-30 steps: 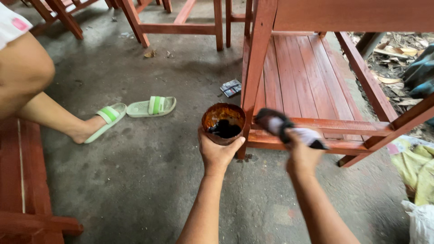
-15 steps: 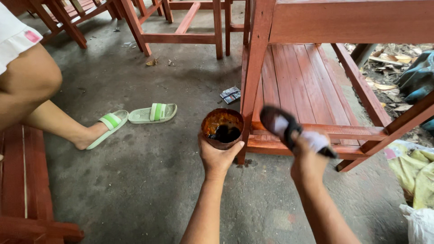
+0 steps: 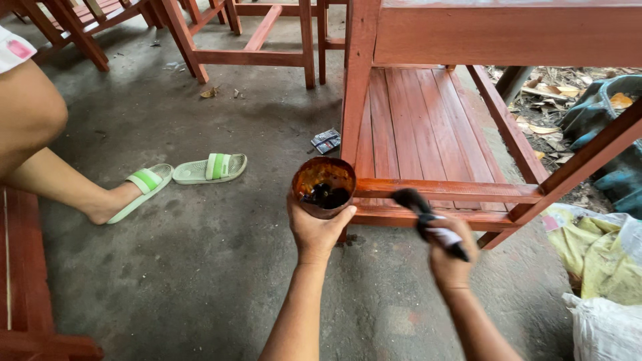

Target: The person pours wood stain from a bottle into a small container, then uses a brush to apply the stain onto reddish wooden chair and bench frames, coating the rails, edges and slats of the furniture while moving around the pieces.

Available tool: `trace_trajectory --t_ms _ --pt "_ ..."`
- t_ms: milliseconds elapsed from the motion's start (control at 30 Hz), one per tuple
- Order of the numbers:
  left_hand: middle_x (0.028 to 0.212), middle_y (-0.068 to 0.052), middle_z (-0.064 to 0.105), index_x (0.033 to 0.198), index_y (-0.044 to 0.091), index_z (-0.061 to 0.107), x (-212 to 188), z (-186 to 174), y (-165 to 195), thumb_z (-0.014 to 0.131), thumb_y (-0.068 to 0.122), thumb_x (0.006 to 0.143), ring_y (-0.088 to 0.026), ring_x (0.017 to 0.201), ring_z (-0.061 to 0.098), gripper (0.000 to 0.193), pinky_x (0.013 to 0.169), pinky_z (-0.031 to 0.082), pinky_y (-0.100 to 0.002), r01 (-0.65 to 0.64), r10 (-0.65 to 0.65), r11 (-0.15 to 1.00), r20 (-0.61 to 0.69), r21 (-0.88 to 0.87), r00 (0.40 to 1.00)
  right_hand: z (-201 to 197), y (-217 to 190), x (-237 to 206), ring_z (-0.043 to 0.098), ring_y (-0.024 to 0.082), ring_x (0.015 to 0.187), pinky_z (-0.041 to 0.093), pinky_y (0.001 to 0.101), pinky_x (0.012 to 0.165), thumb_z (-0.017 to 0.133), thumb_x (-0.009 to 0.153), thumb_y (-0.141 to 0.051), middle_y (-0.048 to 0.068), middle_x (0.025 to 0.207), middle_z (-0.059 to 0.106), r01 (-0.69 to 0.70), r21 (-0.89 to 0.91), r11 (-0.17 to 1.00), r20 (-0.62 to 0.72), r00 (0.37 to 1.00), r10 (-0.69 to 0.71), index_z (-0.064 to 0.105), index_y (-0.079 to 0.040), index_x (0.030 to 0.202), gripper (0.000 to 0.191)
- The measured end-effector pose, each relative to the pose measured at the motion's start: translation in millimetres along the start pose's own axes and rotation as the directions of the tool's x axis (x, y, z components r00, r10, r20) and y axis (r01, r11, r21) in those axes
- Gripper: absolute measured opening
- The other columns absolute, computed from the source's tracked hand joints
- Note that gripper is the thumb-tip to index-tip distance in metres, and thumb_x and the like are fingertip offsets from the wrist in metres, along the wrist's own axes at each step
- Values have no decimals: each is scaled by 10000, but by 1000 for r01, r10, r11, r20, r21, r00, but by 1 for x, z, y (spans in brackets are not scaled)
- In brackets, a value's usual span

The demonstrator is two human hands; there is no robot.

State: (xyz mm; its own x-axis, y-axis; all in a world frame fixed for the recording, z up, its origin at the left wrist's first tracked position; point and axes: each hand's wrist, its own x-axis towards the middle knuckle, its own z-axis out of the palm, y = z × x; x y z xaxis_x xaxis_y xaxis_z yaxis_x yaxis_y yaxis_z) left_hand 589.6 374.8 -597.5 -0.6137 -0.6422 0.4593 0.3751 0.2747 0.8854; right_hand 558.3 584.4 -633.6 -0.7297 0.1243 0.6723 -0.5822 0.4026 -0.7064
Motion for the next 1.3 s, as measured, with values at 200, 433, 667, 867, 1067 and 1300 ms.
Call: trace_trajectory --t_ms 200,433,667,867,1067,1300 --pt "1327 -131 586 1356 14 463 -12 17 2 974 204 536 -263 1234 616 984 1061 514 -395 -8 8 1000 -13 15 1000 -57 38 25 658 131 1010 525 282 925 771 890 24 39 1083 713 -147 121 982 -138 977 163 681 -66 982 157" --pt "1322 -154 572 1351 11 486 -24 35 6 974 201 536 -281 1239 604 969 1055 515 -409 -75 77 996 -38 50 996 -111 67 40 619 111 940 505 257 887 781 900 48 -4 991 652 -154 31 988 -390 908 154 704 -82 985 173" --pt "1305 -150 569 1342 22 487 -26 37 11 984 258 513 -301 1235 594 996 1057 500 -430 -11 16 991 -33 130 999 -114 64 55 608 105 921 522 258 875 808 900 75 -18 973 644 -88 147 985 -531 833 154 680 -95 936 215" --pt "1372 -164 490 1427 37 422 -22 26 13 989 284 514 -332 1307 521 1103 1081 476 -457 61 -55 977 -35 207 998 -46 28 33 605 114 900 508 272 835 795 860 61 -14 951 634 -164 247 955 -404 878 255 662 -105 934 225" --pt "1371 -170 489 1421 39 428 -11 10 9 989 274 519 -344 1305 516 1087 1092 464 -459 63 -43 968 -86 243 995 14 -12 6 612 128 940 499 281 882 793 826 37 8 973 647 -173 82 981 -318 929 191 682 -79 935 194" --pt "1362 -170 518 1395 38 454 -3 -2 6 985 278 515 -348 1305 524 1055 1092 461 -465 64 -36 970 -123 234 992 68 -50 -14 612 110 875 502 261 836 755 824 37 4 906 654 -270 243 932 -185 930 318 667 -72 922 171"
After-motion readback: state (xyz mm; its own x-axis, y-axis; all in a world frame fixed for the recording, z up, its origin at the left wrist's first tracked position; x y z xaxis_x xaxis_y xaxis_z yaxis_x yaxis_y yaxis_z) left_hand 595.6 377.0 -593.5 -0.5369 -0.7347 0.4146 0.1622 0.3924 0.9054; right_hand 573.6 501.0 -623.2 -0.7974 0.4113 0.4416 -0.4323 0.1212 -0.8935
